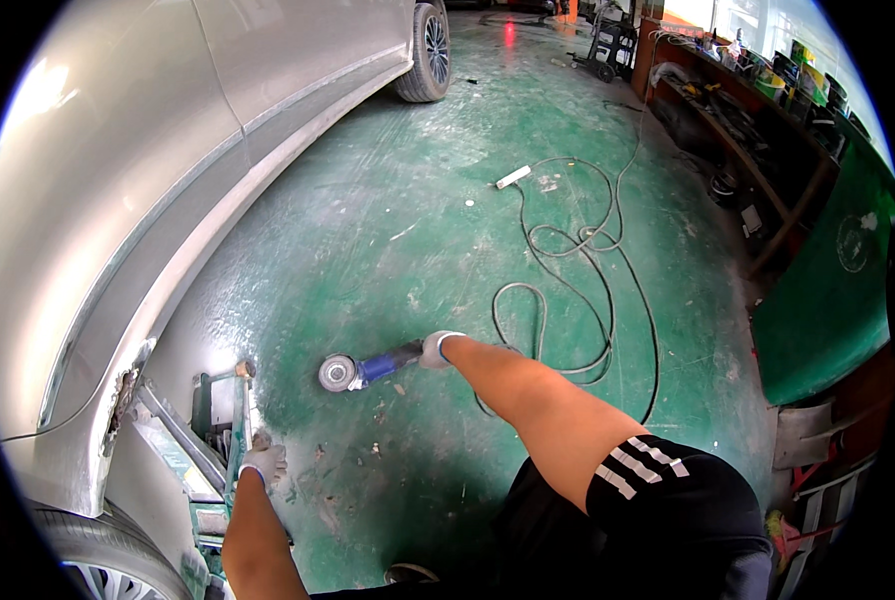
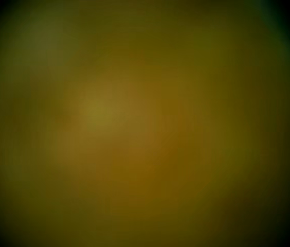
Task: The person positions a hydraulic jack under a silver car's front bumper and operates the handle to lift the vehicle. They then put on gloves and use an angle grinder to smooth the surface of the bumper area.
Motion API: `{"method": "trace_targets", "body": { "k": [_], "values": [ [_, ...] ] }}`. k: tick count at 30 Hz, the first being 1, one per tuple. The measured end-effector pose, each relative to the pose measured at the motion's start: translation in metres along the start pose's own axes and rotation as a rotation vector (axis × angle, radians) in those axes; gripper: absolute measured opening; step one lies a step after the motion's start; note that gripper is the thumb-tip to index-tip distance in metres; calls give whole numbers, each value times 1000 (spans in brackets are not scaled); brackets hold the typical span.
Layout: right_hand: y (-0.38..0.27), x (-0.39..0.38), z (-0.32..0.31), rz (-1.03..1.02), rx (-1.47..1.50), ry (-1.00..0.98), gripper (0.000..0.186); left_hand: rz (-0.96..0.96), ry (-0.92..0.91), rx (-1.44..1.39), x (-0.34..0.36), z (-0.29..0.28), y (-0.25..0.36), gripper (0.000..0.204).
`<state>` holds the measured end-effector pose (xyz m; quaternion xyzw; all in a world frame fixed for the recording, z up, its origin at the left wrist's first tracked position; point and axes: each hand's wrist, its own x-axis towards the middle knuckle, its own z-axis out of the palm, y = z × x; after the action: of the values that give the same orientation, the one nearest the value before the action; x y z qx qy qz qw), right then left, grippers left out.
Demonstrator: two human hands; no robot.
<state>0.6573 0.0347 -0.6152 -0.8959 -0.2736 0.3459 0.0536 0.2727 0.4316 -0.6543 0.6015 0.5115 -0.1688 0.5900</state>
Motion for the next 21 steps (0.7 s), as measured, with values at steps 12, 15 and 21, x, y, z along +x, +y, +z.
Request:
{"method": "trace_targets", "body": {
  "k": [12,15,21],
  "values": [
    [-22,-6,-9,-41,-105,-30,40,67,188,106,-38,12,10,30],
    [-21,-3,-6,-48,-118,-14,41,55,179,97,-36,10,9,30],
    [-36,-19,-15,-20,-90,-40,41,43,153,40,-36,5,5,25]
  ]
}}
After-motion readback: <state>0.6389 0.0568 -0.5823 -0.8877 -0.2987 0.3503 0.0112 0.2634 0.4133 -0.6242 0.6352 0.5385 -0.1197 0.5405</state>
